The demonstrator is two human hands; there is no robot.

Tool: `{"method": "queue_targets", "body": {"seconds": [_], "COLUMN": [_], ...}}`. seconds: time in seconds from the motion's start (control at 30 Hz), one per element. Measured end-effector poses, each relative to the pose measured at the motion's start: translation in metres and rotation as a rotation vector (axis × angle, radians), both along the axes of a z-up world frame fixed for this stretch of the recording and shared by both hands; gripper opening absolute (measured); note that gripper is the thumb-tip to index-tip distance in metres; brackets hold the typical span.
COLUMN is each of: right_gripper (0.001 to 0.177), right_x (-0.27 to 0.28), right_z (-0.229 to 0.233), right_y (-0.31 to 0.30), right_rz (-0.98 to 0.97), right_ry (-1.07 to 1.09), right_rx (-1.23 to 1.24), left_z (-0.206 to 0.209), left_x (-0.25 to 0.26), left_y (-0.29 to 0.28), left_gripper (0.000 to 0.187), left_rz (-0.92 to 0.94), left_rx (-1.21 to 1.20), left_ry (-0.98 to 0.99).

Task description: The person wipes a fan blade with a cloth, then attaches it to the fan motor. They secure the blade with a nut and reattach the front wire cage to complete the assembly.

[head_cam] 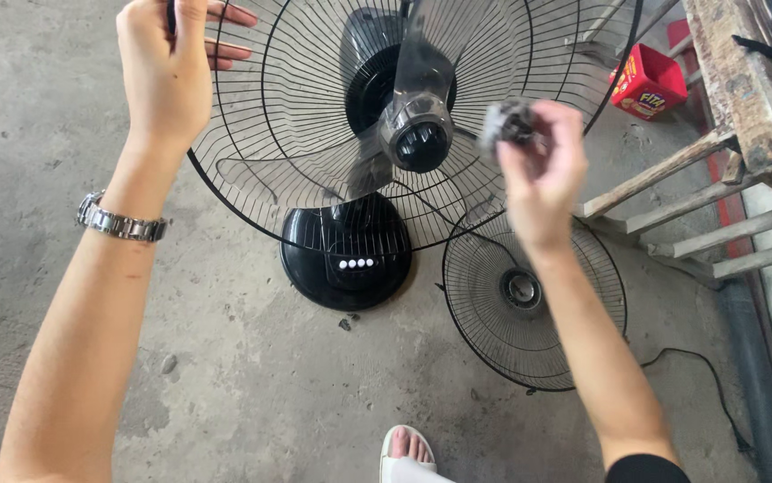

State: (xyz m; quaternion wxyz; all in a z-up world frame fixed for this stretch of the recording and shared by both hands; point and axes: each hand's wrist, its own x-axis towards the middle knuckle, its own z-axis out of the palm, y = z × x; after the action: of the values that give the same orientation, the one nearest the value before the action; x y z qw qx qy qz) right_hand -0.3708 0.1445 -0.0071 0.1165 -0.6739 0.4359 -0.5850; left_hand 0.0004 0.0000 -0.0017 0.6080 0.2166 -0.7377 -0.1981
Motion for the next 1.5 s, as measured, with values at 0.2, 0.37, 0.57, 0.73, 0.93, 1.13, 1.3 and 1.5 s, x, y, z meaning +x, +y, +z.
{"method": "queue_targets", "body": {"seconds": [0.2, 0.37, 0.57, 0.73, 0.93, 1.13, 1.3, 1.5], "right_gripper": [0.027, 0.023, 0.03, 0.026, 0.023, 0.028, 0.014, 0.01], "right_x": [0.046, 0.031, 0.039, 0.03, 0.049, 0.01, 0.029, 0.009], "right_z": [0.004, 0.016, 0.017, 0.05, 0.052, 0.081, 0.054, 0.051], "right_y": [-0.012, -0.015, -0.011, -0.024, -0.064, -0.103, -0.096, -0.106], "right_rz": [-0.029, 0.002, -0.004, -0.11, -0.063, -0.33, 0.279, 0.244], "right_ry": [0.182, 0.133, 0.166, 0.087, 0.557, 0.393, 0.208, -0.179], "right_rx": [-0.04, 0.092, 0.034, -0.257, -0.572, -0.67, -0.474, -0.191], "left_z": [0.007, 0.017, 0.0, -0.003, -0.001, 0.002, 0.008, 0.016], "left_x": [-0.003, -0.03, -0.116, -0.141, -0.151, -0.15, -0.15, -0.147], "left_y": [0.006, 0.038, 0.082, 0.076, 0.068, 0.062, 0.063, 0.062], "left_gripper": [0.045, 0.038, 0.067, 0.067, 0.062, 0.062, 0.064, 0.065], "left_rz": [0.056, 0.881, 0.575, 0.439, 0.282, 0.284, 0.268, 0.231], "left_rx": [-0.001, -0.372, -0.3, -0.273, -0.068, -0.021, -0.03, 0.028], "left_ry": [-0.018, -0.347, -0.627, -0.491, -0.496, -0.521, -0.491, -0.583]}}
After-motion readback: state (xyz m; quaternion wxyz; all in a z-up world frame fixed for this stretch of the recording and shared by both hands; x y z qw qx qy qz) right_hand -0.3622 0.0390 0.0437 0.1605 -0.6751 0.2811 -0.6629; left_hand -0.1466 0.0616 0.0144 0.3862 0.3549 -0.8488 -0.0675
